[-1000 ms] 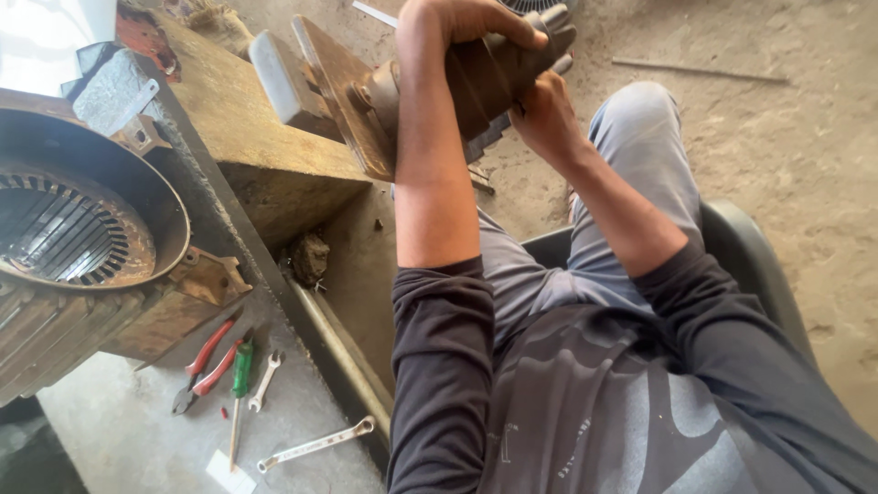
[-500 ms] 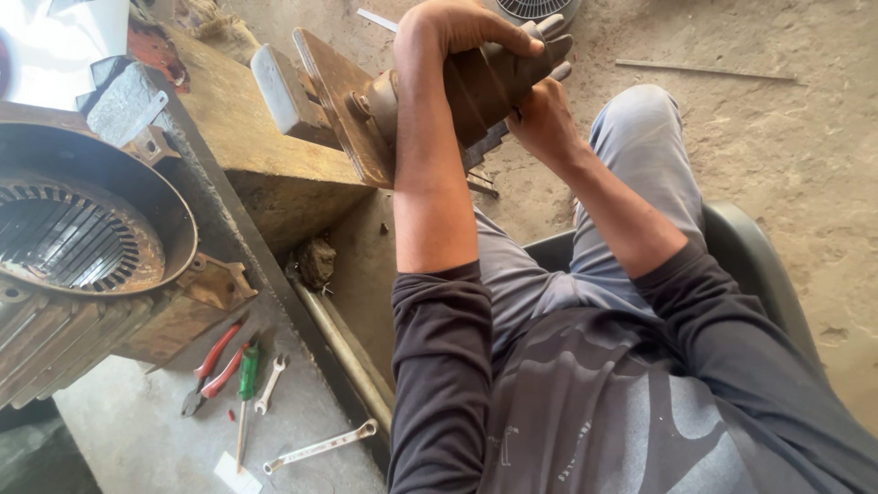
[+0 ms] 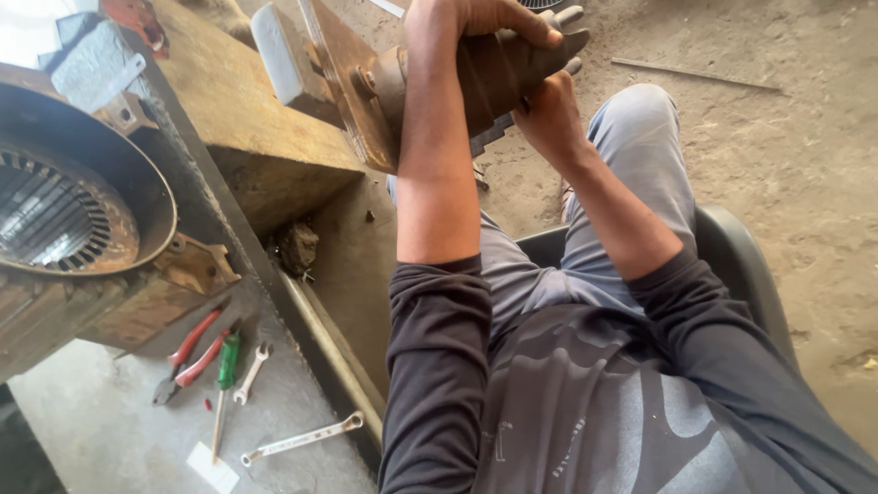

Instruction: The person sits in a chair with a motor rotor assembly mounted on a wooden plate resting on their lap. They wrap red insulating tape and wire around the rotor end and use a small green tool to tuck and secure the windings, holding the assembly steady with the other hand.

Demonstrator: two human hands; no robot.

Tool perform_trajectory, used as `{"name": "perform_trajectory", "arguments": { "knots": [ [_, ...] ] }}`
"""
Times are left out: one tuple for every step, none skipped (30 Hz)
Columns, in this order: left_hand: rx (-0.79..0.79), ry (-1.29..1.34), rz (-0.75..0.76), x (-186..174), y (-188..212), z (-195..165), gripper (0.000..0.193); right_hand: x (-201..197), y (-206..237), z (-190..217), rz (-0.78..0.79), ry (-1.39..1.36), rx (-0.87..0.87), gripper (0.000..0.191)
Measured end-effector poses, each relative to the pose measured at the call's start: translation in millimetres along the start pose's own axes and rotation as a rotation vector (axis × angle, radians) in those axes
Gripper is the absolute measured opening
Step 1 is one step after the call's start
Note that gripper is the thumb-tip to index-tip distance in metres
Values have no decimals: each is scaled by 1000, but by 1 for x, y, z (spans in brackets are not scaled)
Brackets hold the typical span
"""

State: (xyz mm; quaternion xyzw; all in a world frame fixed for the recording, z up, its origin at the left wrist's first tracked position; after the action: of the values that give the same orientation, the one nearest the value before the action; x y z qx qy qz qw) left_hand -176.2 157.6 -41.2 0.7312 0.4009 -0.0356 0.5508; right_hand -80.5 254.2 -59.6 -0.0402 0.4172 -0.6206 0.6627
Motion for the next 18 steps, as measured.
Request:
{"name": "perform_trajectory", "arguments": {
  "knots": [
    [-5, 2, 12, 1, 1, 1, 69, 3, 2, -4, 32, 17, 18, 8],
    [-8, 3, 25, 1, 2, 1, 68, 5, 5, -10, 62, 35, 37, 9],
    [-11, 3, 37, 2, 1, 2, 67, 1, 6, -5, 40, 78, -68, 11],
    [-7, 4, 23, 0, 1, 2, 67, -6, 8, -1, 17, 121, -172, 12],
    [-3, 5, 9, -2, 0, 2, 67, -12, 11, 2, -6, 162, -277, 14],
    [0, 5, -4, -3, -2, 2, 66, -25, 13, -21, -1, 89, -176, 8],
    [6, 8, 19, 0, -5, 2, 66, -33, 16, -43, 5, 16, -75, 6],
    [10, 13, 40, 2, -8, 2, 65, -53, 18, -67, -22, 1, 25, 6],
    [14, 18, 60, 3, -12, 2, 64, -80, 21, -85, -85, 187, 75, 6],
    [13, 20, 59, 3, -15, 2, 62, -115, 25, -106, -142, 391, 169, 6],
    [11, 23, 58, 3, -17, 4, 61, -144, 29, -125, -178, 561, 264, 6],
    [8, 23, 58, 4, -19, 5, 59, -174, 38, -147, -175, 709, 426, 6],
    [30, 19, 64, 4, -20, 4, 60, -204, 49, -168, -153, 850, 604, 6],
    [53, 17, 69, 4, -20, 2, 60, -229, 61, -183, -128, 941, 766, 6],
    [76, 13, 78, 5, -19, 1, 60, -244, 71, -200, -73, 906, 889, 6],
    [62, 17, 52, 2, -18, 3, 61, -258, 83, -213, -21, 869, 1005, 7],
    [50, 21, 26, 1, -17, 5, 62, -266, 92, -223, 31, 828, 1096, 7],
    [38, 24, 2, 0, -15, 6, 63, -274, 97, -227, 48, 814, 1128, 7]
  ]
}}
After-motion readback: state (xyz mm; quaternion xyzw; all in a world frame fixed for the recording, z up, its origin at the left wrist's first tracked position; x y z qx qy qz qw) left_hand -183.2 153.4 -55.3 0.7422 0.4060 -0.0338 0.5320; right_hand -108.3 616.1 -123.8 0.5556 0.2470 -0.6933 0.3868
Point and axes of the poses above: each hand's wrist, its own y-axis away from the middle knuckle, its own x-axis out of the palm, z = x × y, the point moved 10 cm from there along -y, towards the middle knuckle, and after that the axes turned 10 degrees about -x, right-handed, at the moved point
